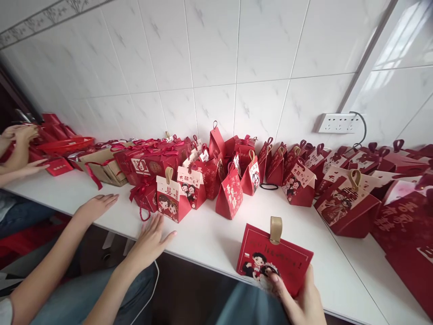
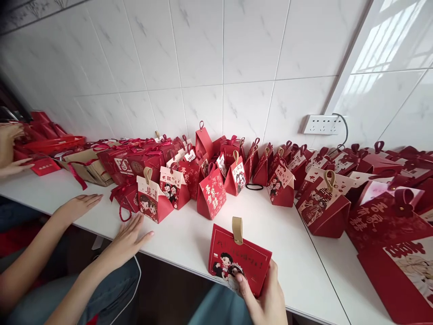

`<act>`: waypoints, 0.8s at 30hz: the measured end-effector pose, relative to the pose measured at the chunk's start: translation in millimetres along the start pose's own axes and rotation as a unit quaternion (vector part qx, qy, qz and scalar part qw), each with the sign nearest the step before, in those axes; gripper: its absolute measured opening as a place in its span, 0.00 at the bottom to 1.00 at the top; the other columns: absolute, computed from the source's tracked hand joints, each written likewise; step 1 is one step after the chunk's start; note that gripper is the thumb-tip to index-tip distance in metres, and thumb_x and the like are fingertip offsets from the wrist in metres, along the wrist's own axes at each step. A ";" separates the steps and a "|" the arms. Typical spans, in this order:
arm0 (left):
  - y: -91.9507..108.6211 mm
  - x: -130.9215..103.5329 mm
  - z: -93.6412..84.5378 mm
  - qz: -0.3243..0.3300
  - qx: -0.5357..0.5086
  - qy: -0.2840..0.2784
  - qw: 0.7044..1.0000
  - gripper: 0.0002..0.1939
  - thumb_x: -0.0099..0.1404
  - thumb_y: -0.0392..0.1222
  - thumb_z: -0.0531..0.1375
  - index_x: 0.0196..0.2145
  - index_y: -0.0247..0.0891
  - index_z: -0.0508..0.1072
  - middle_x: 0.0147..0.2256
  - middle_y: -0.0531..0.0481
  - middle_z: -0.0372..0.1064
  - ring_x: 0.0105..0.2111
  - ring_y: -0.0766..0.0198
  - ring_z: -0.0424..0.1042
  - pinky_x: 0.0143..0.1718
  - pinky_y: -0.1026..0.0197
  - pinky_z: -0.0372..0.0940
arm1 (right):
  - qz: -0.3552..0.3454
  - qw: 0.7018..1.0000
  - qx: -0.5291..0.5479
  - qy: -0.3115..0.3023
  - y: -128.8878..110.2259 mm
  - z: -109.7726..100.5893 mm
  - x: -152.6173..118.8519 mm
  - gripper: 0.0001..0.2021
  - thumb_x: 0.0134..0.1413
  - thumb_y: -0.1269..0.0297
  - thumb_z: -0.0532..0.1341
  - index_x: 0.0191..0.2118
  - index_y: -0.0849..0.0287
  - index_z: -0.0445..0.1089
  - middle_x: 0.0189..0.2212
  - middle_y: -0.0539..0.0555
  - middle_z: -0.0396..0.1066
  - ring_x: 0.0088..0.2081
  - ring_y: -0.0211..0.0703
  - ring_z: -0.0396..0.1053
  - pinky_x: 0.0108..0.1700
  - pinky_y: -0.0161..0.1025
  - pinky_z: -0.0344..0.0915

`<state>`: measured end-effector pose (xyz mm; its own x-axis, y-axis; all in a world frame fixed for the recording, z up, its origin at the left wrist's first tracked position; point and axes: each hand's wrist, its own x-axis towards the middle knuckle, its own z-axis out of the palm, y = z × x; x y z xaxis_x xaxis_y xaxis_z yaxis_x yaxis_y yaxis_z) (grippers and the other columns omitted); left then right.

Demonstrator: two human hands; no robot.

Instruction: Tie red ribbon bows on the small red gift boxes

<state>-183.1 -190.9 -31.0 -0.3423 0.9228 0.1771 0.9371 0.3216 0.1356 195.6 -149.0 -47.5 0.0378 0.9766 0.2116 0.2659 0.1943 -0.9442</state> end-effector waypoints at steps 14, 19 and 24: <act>20.1 -30.1 35.9 0.025 -0.088 0.327 0.941 0.19 0.65 0.41 0.44 0.41 0.39 0.73 0.43 0.44 0.75 0.45 0.55 0.71 0.49 0.53 0.59 | -0.021 0.989 -0.141 0.044 8.2 -43.2 43.5 0.28 0.42 0.37 0.58 0.41 0.55 0.61 0.29 0.58 0.75 0.29 0.55 0.75 0.27 0.43 0.70; 13.5 -23.2 49.9 0.050 -0.089 0.379 0.920 0.17 0.65 0.40 0.45 0.39 0.40 0.73 0.39 0.45 0.75 0.41 0.56 0.71 0.46 0.54 0.58 | -0.182 0.933 -0.232 0.209 -37.0 -47.0 32.4 0.24 0.51 0.44 0.57 0.41 0.63 0.68 0.28 0.60 0.70 0.25 0.51 0.69 0.23 0.44 0.66; 3.0 -12.0 72.1 0.054 -0.169 0.496 0.850 0.20 0.66 0.48 0.45 0.48 0.33 0.63 0.39 0.39 0.70 0.41 0.53 0.70 0.44 0.50 0.61 | -0.412 0.896 -0.167 -0.009 -111.7 111.9 -7.7 0.04 0.52 0.67 0.61 0.28 0.55 0.71 0.23 0.50 0.70 0.23 0.39 0.69 0.26 0.34 0.70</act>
<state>-171.3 -185.7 -103.0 -0.3013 0.2556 0.9186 0.9511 0.0112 0.3088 57.8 -167.9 28.1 -0.3175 0.5170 0.7949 0.4704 0.8138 -0.3414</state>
